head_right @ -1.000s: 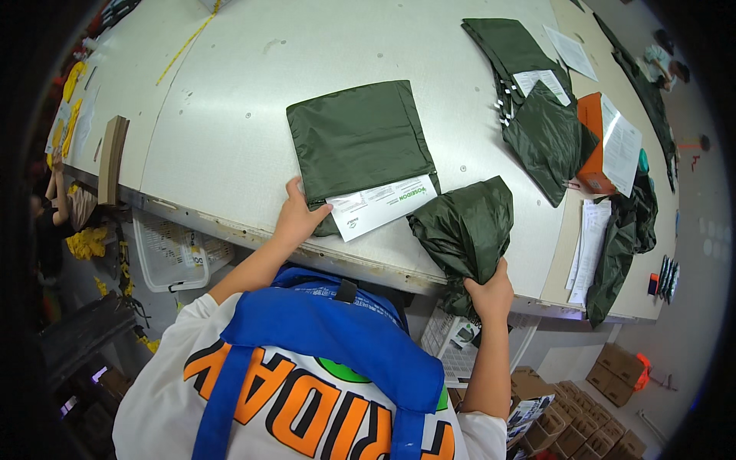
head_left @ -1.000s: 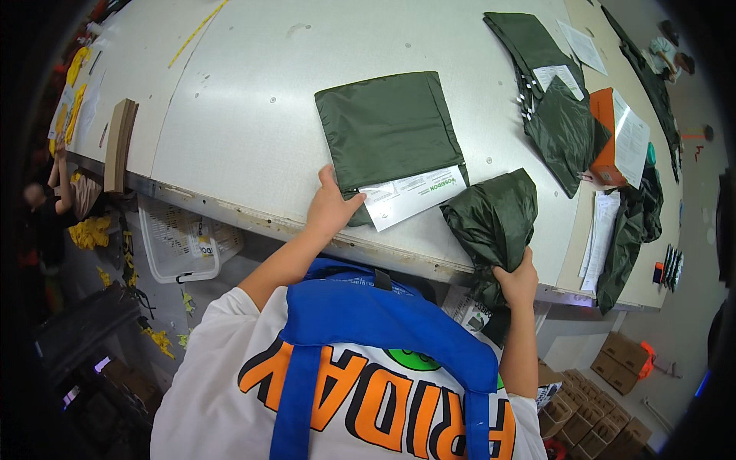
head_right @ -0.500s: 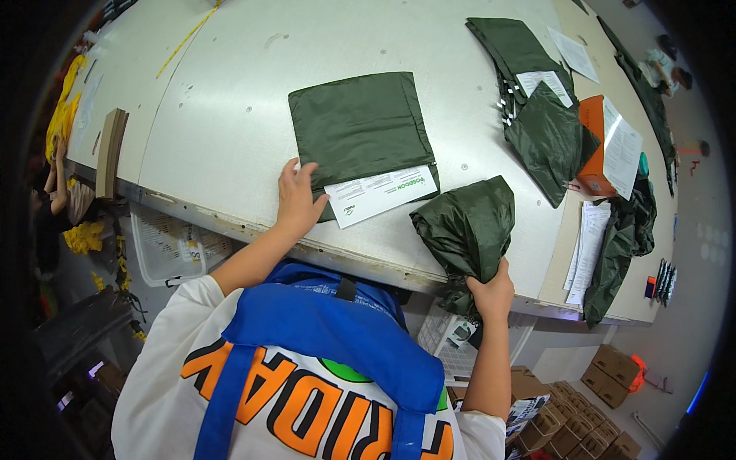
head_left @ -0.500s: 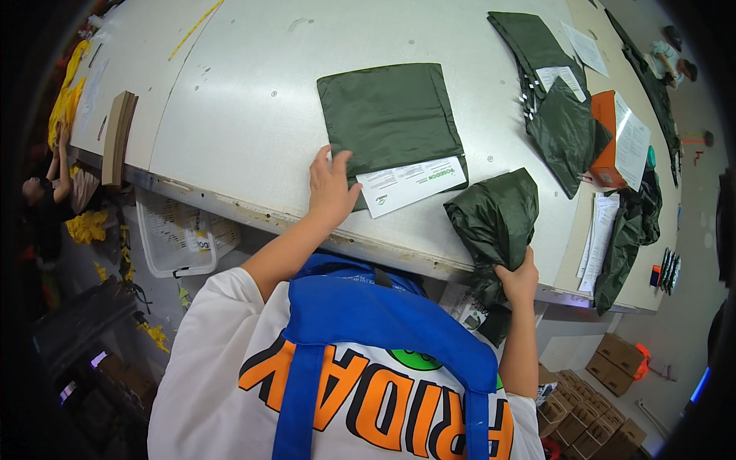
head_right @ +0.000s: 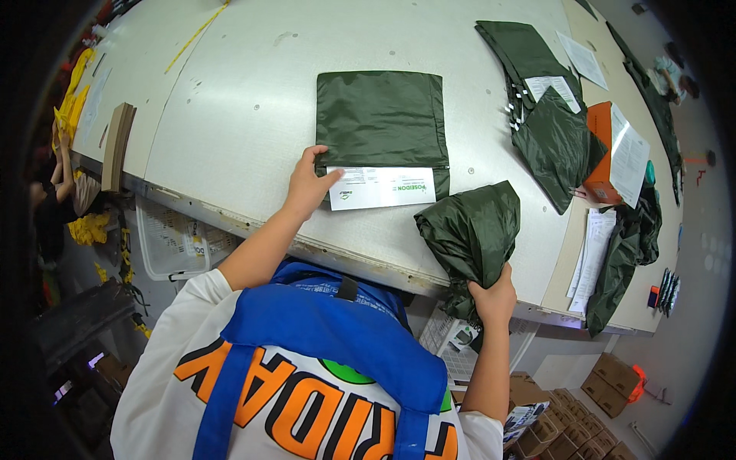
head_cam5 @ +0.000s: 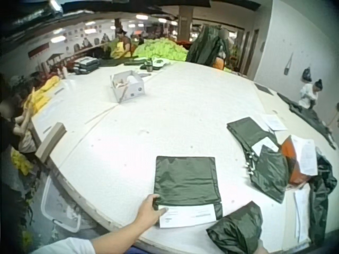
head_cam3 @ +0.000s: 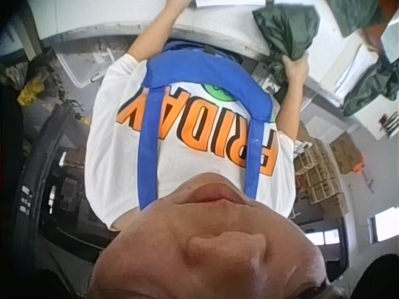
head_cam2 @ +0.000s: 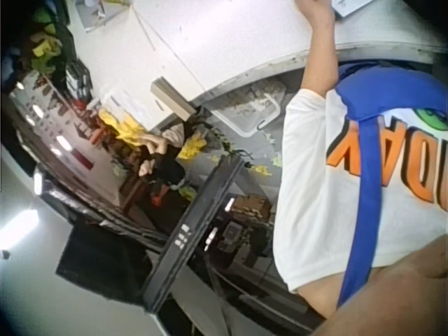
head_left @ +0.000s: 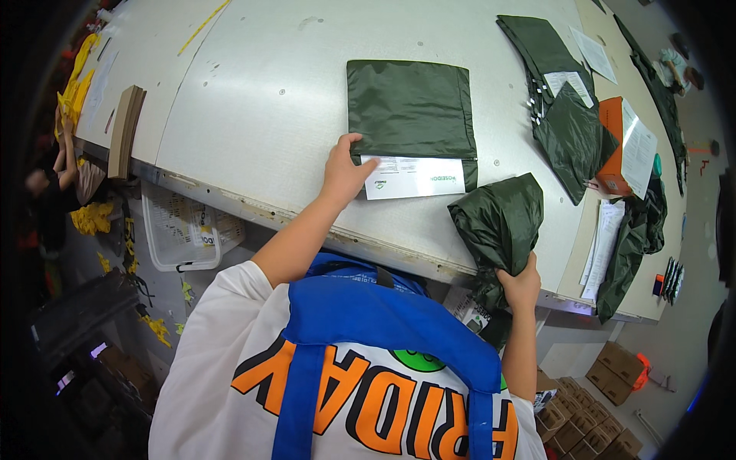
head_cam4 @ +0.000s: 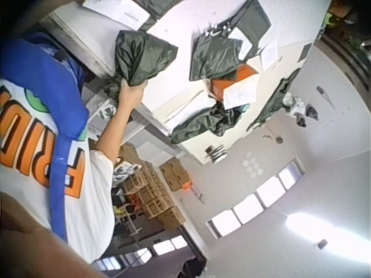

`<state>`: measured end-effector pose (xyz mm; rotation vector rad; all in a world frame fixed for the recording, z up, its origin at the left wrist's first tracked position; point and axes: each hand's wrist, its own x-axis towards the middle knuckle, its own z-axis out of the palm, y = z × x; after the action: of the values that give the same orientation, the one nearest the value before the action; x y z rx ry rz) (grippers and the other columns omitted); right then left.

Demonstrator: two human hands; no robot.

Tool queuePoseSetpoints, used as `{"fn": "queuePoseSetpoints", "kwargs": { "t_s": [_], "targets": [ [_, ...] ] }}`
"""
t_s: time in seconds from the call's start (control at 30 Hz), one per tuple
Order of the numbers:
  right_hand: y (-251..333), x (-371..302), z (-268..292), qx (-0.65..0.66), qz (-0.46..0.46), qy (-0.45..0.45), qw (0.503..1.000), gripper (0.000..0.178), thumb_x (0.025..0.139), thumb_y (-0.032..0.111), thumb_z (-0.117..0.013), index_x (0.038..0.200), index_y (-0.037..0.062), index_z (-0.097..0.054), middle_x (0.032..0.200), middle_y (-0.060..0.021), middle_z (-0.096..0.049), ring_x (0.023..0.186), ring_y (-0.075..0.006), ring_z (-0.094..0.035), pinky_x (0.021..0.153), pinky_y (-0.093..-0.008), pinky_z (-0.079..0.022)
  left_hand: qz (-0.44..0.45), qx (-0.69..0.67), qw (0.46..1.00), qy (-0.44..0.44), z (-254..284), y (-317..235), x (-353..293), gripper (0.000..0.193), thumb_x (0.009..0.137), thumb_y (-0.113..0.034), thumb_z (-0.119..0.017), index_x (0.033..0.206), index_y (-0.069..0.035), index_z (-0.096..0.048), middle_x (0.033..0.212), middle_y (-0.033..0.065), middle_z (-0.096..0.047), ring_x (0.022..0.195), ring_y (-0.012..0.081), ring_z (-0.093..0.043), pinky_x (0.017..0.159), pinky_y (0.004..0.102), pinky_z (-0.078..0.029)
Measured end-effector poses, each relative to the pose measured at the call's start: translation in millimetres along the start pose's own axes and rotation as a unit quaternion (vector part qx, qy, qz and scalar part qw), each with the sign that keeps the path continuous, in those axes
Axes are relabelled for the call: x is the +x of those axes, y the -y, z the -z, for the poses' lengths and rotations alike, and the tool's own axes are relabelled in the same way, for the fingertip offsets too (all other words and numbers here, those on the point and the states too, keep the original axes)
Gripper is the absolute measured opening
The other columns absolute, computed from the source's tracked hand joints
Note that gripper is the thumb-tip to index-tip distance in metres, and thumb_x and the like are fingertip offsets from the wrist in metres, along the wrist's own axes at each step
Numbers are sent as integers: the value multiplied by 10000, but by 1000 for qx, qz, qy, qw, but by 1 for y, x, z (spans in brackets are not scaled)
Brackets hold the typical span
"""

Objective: The person folds a green jacket on a white table. They smooth the fabric, fold the sleeves and sides, then fold the jacket into a compact rectangle and place it on a stack.

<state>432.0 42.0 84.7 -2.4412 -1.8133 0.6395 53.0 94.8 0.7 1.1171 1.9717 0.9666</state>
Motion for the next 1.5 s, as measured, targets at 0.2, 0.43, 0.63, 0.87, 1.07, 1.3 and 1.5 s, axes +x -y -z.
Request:
{"fn": "queuePoseSetpoints", "kwargs": {
  "t_s": [0.2, 0.43, 0.63, 0.87, 1.07, 1.3, 1.5],
  "targets": [
    [4, 0, 3, 1, -4, 11, 1000, 791, 609, 264, -748, 1290, 32, -419, 1025, -240, -635, 957, -411, -611, 826, -443, -482, 57, 34, 994, 91, 3, -4, -7, 458, 785, -129, -681, 1195, -102, -479, 1126, 186, -582, 981, 319, -599, 815, 362, -487],
    [1, 0, 4, 5, -5, 13, 1000, 768, 617, 235, -743, 1287, 33, -429, 1025, -233, -639, 961, -404, -614, 829, -433, -484, -289, 334, 896, 34, 16, -5, -16, 239, 779, -109, -620, 1016, -120, -596, 1115, 158, -552, 986, 321, -557, 793, 394, -483],
    [6, 4, 26, 150, 81, 35, 985, 672, 602, 161, -738, 1217, 8, -514, 1016, -221, -645, 961, -385, -622, 834, -397, -491, -411, 329, 827, 198, 7, 10, 12, 364, 759, -23, -552, 1116, -87, -579, 1211, 142, -513, 974, 308, -524, 844, 365, -480],
    [110, 10, 55, -43, 374, 248, 893, 683, 554, 163, -722, 1196, 8, -545, 994, -231, -639, 918, -383, -618, 825, -412, -490, -384, 276, 868, 150, 23, -26, 12, 494, 747, 69, -515, 1230, -33, -519, 1275, 118, -477, 1033, 310, -513, 912, 372, -460],
    [119, 21, 12, 0, 236, 119, 964, 602, 606, 198, -698, 1160, 10, -555, 888, -237, -649, 854, -383, -632, 779, -429, -501, -407, 218, 859, 222, 48, -51, 4, 577, 697, 118, -520, 1243, -67, -539, 1200, 151, -509, 1058, 330, -514, 921, 372, -456],
    [113, 17, -10, 65, 105, 47, 991, 537, 647, 220, -694, 1134, 27, -575, 868, -221, -667, 836, -391, -642, 756, -428, -510, -453, 131, 881, 39, 8, -93, -56, 455, 684, 59, -567, 1125, -41, -618, 1013, 134, -558, 915, 309, -560, 770, 362, -490],
    [119, 11, -16, 134, 80, 56, 986, 489, 668, 209, -698, 1109, 26, -592, 883, -219, -670, 858, -385, -644, 765, -413, -509, -460, 113, 877, 83, 6, -70, -74, 375, 699, 7, -579, 1069, -34, -615, 990, 117, -562, 902, 294, -574, 744, 353, -500]
  ]
}}
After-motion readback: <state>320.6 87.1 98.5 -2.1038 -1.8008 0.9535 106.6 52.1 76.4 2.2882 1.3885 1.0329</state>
